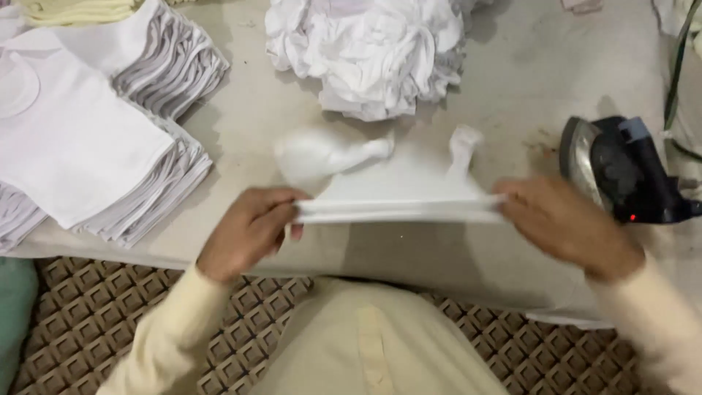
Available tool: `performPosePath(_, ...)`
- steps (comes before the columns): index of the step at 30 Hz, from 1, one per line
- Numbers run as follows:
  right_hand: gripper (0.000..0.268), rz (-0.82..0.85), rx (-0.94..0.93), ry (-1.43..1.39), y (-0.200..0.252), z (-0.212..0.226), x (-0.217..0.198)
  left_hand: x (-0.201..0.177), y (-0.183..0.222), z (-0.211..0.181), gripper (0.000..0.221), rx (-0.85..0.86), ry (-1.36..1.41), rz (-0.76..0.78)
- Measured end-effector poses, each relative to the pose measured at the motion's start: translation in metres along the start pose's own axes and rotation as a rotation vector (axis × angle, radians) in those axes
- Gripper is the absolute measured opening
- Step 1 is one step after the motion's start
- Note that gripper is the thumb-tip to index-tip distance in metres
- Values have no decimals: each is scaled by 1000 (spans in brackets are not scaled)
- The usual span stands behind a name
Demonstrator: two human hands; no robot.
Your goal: The person is ironing and folding white baby onesies on a work table.
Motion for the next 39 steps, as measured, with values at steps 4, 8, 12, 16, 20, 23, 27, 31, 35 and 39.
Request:
performPosePath(4, 31, 338, 438, -868, 17, -4, 33, 20, 20, 6, 27, -371, 851, 210)
performPosePath(8, 33, -61, 517, -1020, 0, 38, 1, 9, -8, -4, 33, -135, 793, -87)
performPosePath(12, 41, -357, 123, -852, 15, 40, -14, -10, 4, -36, 30, 163, 818, -290)
performPosePath(16, 35, -349, 219, -874, 0, 26, 30, 35, 5, -17, 24, 51, 744, -310)
performPosePath(20, 30, -222, 308, -832, 2, 4, 123, 106, 26, 21, 26, -329, 549, -151)
performPosePath(23, 35, 129, 336, -662, 18, -12, 184, 143, 50, 55, 29, -420, 188, 146)
performPosePath(27, 55, 516, 241, -470, -11, -31, 171, 117, 26, 49, 42, -391, 26, 473)
performPosePath(31, 38, -15, 205, -491, -103, -63, 139, 96, -74, 58, 27, -266, -85, 142)
performPosePath(35, 58, -262, 55, -592, -192, -84, 146, 99, -174, 62, 40, 8, -432, -362)
performPosePath(39, 46, -305, 33, -588, -153, -142, 160, 88, -145, 122, 21, -68, -499, -380)
Point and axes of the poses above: each hand's wrist, its own y-axis away from the middle knuckle, its own x-axis out of the palm, z = x × y, the point moved 2 cm from there along -y, towards the middle knuckle, and after that the axes turned 1 degree about -x, right-handed, at the moved point
